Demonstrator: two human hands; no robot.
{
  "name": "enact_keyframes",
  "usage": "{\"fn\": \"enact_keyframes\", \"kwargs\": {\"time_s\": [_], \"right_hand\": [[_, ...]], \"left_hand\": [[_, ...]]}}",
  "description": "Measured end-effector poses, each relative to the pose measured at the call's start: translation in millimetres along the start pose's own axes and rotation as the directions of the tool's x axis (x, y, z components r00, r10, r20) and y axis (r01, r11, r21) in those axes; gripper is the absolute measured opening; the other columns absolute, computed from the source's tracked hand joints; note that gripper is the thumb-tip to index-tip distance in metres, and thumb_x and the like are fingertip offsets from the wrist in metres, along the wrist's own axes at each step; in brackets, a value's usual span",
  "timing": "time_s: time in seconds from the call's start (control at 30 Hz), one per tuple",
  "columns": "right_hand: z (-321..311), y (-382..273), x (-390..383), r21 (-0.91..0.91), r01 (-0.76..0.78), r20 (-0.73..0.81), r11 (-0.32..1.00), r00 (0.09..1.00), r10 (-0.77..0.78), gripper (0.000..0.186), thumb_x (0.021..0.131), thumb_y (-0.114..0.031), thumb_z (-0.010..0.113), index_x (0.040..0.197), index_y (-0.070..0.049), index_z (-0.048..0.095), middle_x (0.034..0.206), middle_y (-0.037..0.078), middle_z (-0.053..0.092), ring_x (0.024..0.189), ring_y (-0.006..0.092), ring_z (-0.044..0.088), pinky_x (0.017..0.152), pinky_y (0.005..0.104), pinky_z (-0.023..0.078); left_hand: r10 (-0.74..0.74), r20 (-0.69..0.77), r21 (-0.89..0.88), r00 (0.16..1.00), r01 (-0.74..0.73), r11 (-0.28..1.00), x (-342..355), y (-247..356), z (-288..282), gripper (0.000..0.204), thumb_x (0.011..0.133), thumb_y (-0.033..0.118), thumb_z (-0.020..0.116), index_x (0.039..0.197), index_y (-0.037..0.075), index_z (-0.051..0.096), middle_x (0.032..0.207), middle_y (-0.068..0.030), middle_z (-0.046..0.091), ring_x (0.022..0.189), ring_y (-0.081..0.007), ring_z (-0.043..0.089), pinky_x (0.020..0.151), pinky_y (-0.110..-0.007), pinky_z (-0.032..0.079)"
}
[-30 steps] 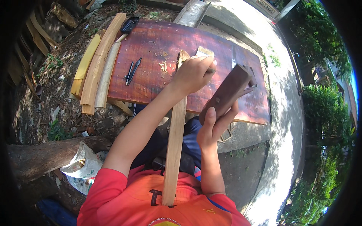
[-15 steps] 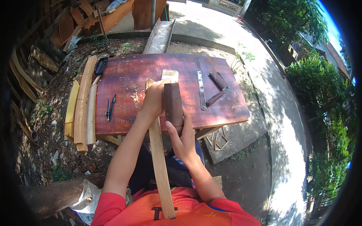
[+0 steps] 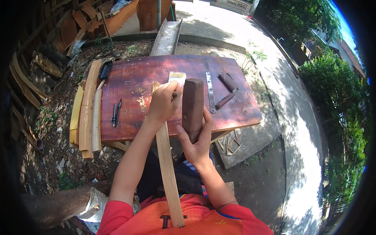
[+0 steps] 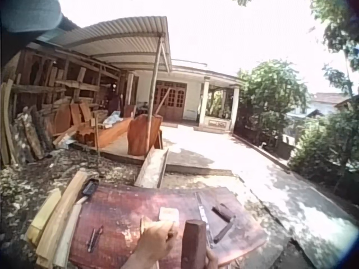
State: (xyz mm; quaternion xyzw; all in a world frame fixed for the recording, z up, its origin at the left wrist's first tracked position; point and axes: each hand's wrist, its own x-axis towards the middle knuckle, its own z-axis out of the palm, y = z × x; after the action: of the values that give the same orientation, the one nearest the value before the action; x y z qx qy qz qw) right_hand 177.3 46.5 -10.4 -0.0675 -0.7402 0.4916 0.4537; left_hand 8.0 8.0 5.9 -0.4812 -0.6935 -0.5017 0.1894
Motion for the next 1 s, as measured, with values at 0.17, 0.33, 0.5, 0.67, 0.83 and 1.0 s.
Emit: {"fn": "enact_keyframes", "kwargs": {"time_s": [0.17,0.33,0.5,0.67,0.83,1.0], "right_hand": [[-1,0,3,-0.058,-0.102,0.113,0.993,0.988,0.108,0.061,0.091,-0.009,0.07,0.143,-0.003,0.04,0.109,0.016,0.068,0.099,0.0183,0.065,0.088,0.0325,0.051],[0,-9,0,0.016,-0.175,0.057,0.984,0.983,0.174,0.058,0.091,-0.009,0.07,0.141,-0.002,0.042,0.109,0.015,0.068,0.097,0.0182,0.066,0.085,0.0319,0.051],[1,-8,0,-0.008,-0.224,0.085,0.975,0.971,0.224,0.057,0.091,-0.008,0.069,0.141,-0.003,0.042,0.107,0.014,0.068,0.096,0.0164,0.065,0.084,0.0313,0.051],[-3,-21,9,0.055,-0.214,0.026,0.975,0.977,0.213,0.058,0.091,-0.008,0.068,0.142,-0.001,0.041,0.107,0.01,0.063,0.095,0.0142,0.06,0.084,0.0288,0.048],[1,-16,8,0.164,-0.206,-0.044,0.965,0.976,0.215,0.058,0.091,-0.008,0.069,0.142,-0.001,0.041,0.107,0.01,0.063,0.095,0.0147,0.06,0.086,0.0304,0.048],[3,-9,2,-0.022,-0.24,0.089,0.97,0.966,0.241,0.053,0.092,-0.011,0.07,0.139,-0.003,0.045,0.107,0.012,0.065,0.095,0.015,0.062,0.085,0.0311,0.049]], "left_hand": [[0.021,0.093,0.036,0.995,-0.024,0.999,-5,-14,0,0.01,0.087,0.01,0.062,0.089,0.002,0.056,0.085,-0.0199,0.062,0.083,-0.0428,0.061,0.072,-0.051,0.049],[0.023,0.117,0.015,0.993,-0.025,1.0,-4,-14,5,0.012,0.08,0.006,0.064,0.09,0.002,0.058,0.087,-0.0191,0.063,0.086,-0.0424,0.062,0.074,-0.05,0.05],[0.03,0.115,0.039,0.993,-0.035,0.999,-4,-10,1,0.012,0.082,0.006,0.064,0.091,0.002,0.057,0.087,-0.019,0.064,0.085,-0.0419,0.063,0.075,-0.05,0.05],[-0.035,0.075,0.016,0.997,0.033,0.999,-3,-7,3,0.011,0.086,0.009,0.064,0.09,0.002,0.057,0.084,-0.0189,0.064,0.084,-0.041,0.063,0.075,-0.05,0.05],[-0.078,0.101,0.1,0.992,0.068,0.993,-2,-5,4,0.009,0.085,0.008,0.064,0.09,0.002,0.059,0.084,-0.019,0.064,0.086,-0.0414,0.063,0.076,-0.049,0.05],[0.01,0.122,0.046,0.992,-0.016,0.999,-3,-9,0,0.01,0.082,0.006,0.064,0.091,0.003,0.059,0.088,-0.0191,0.064,0.087,-0.0407,0.063,0.077,-0.049,0.05]]}}
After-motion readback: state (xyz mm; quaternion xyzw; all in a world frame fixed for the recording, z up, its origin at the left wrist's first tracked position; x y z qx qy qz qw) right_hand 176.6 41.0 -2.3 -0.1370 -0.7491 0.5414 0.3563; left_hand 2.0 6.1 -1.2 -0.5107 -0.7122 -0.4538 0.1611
